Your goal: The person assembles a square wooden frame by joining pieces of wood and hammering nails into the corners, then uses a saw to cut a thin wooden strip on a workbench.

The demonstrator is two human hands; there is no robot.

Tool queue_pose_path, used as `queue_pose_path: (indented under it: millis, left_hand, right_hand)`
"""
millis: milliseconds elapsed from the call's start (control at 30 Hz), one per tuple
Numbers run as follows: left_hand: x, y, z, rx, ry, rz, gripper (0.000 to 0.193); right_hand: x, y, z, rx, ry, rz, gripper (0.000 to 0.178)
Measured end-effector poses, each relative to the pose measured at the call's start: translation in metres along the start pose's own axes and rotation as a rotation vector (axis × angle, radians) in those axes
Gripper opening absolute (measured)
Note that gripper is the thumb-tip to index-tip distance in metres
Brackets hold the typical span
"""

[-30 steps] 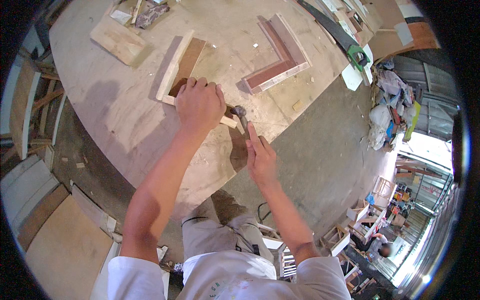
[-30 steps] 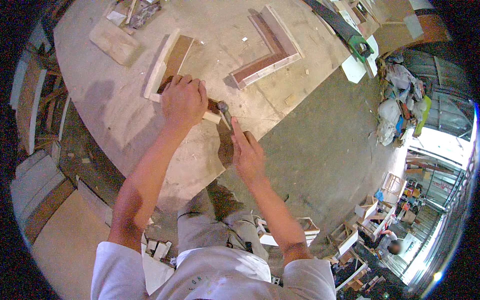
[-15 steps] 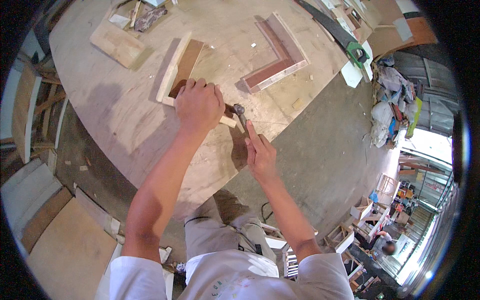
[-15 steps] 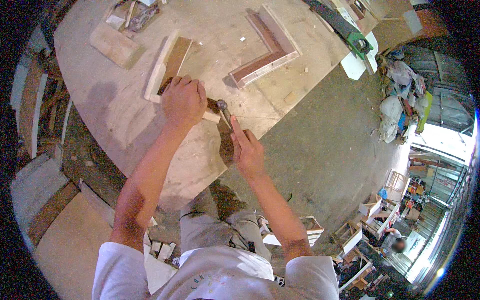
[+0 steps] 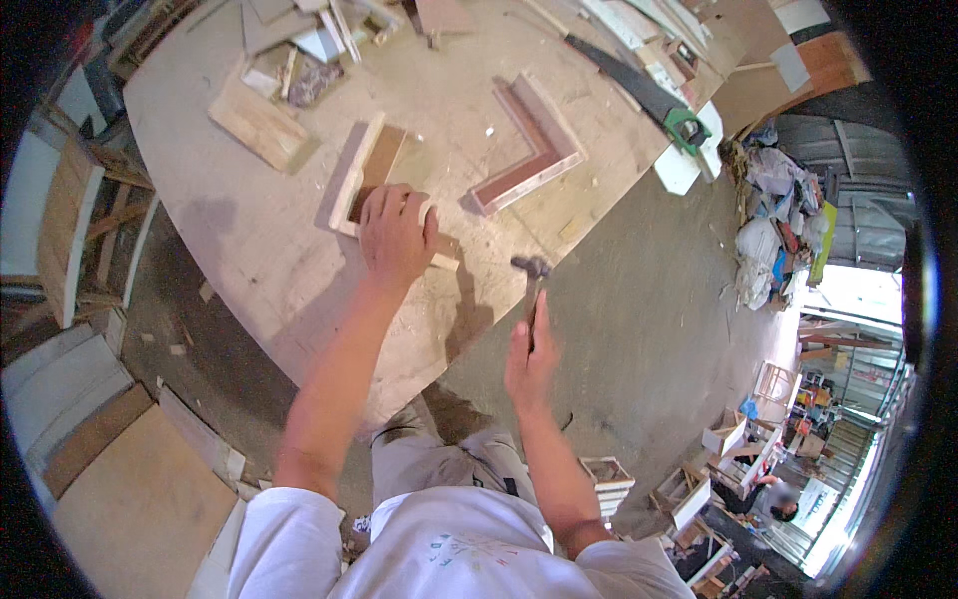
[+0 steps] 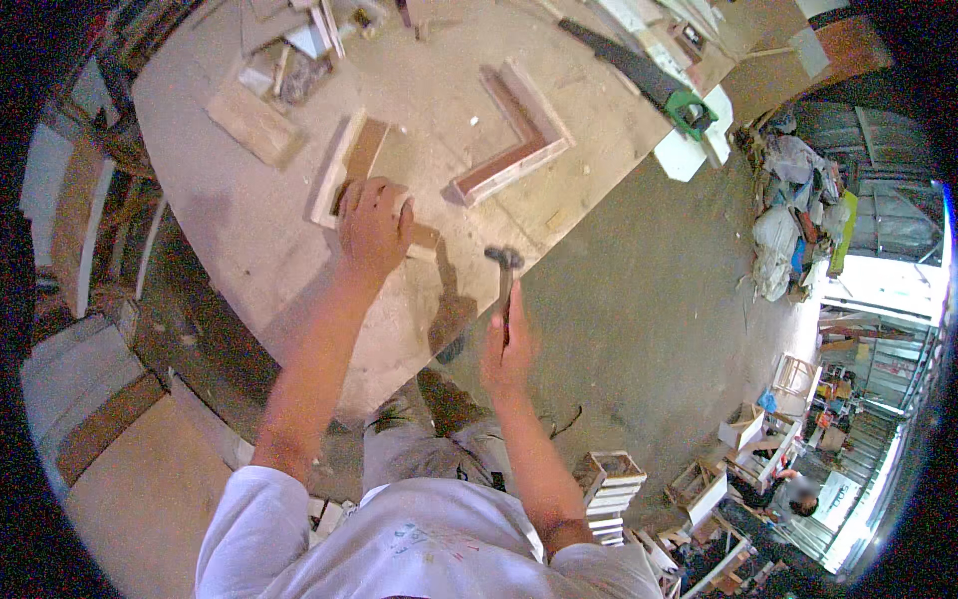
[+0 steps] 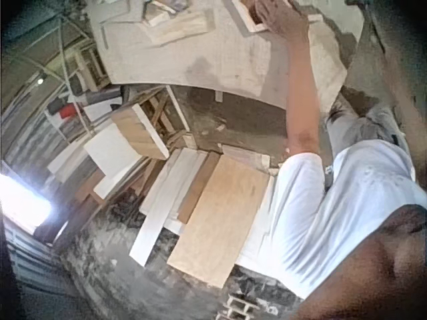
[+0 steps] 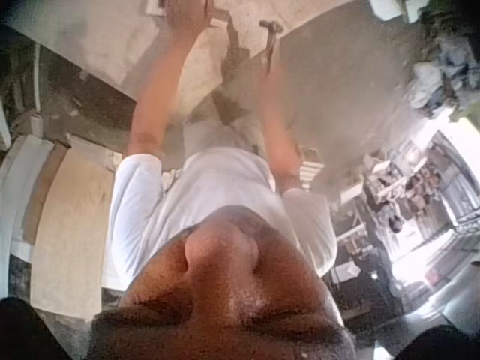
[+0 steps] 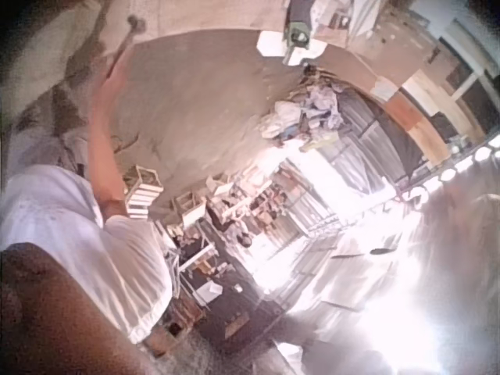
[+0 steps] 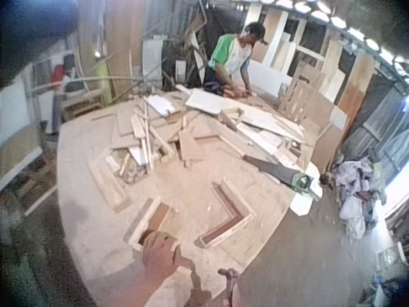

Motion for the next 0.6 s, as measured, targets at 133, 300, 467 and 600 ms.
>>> queue_pose_path:
  millis: [133, 300, 467, 600]
  left_hand:
    - [0.044, -0.007, -0.009, 0.167, -0.625, 0.043, 0.068]
    - [0.017, 0.016, -0.031, 0.543, -1.031, -0.224, 0.092]
    - [0.03, 0.018, -0.001, 0.471, -0.935, -0.349, 0.099]
    - [0.027, -0.007, 0.019, 0.398, -0.8, -0.343, 0.094]
  right_hand:
    - [0.009, -0.036, -0.035, -0.132, 0.203, -0.039, 0.052]
    - [0.012, -0.047, -0.055, -0.209, 0.169, 0.036, 0.052]
    - [0.027, -0.091, -0.028, -0.078, 0.059, 0.069, 0.052]
    - [0.031, -0.096, 0.004, -0.082, 0.089, 0.132, 0.052]
Point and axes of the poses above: each hand's wrist, its own z-axis towards the middle knuckle, its own y-axis out of the palm, x = y × z, the point moved 1 cm from there along z, towards the middle knuckle, and after that the axes turned 14 degrees about y, right-handed, at the moved point
